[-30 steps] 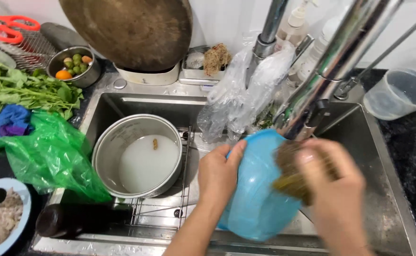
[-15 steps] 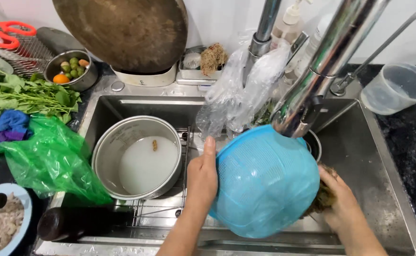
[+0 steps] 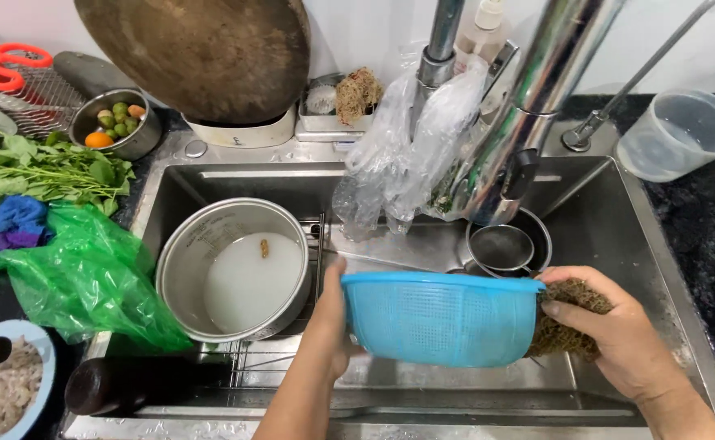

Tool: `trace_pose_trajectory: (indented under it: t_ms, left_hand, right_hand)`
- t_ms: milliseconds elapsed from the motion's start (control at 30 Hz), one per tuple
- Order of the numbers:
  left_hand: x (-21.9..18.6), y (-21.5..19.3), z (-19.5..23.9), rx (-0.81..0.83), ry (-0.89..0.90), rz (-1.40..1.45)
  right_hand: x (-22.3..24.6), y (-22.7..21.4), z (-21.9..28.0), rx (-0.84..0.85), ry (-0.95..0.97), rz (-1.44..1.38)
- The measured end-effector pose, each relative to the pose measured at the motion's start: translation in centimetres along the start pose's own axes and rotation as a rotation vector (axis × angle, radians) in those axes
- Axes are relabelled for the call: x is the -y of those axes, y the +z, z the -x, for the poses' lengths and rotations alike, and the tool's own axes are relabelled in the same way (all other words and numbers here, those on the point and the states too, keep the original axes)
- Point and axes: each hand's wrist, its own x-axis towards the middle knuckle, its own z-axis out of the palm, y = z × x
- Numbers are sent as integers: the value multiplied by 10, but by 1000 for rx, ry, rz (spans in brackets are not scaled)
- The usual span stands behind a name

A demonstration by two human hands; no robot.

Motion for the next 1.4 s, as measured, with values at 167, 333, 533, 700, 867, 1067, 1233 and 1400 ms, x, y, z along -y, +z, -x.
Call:
trace_pose_trajectory:
  t_ms: [167,333,533,700,867,1067,1233,1400]
  left_hand:
    - [52,-19,0,353,-401,333]
    - [56,-4,15,306,-334,298]
    - [86,8,-14,262,-264,182]
    - [68,32,20,389,-300,209]
    - [80,56,41,387,-171,324]
    - [60,68,72,346,-126,55]
    - [36,63,70,285,173,244]
    - [25,64,73,258,219,46]
  right_hand:
    - [21,-3,10,-115,-10,214]
    - [47,-9,7,-162,51,391]
    - [93,-7,12,76,-508,-27]
    - [66,51,-3,150,-806,746]
    - [-37,77,8,202,-578,1516]
    - [-18,79,-16,247,-745,1169]
    - [-10,34,-26,102,-460,1702]
    - [-47,62,-17,321,-564,1251]
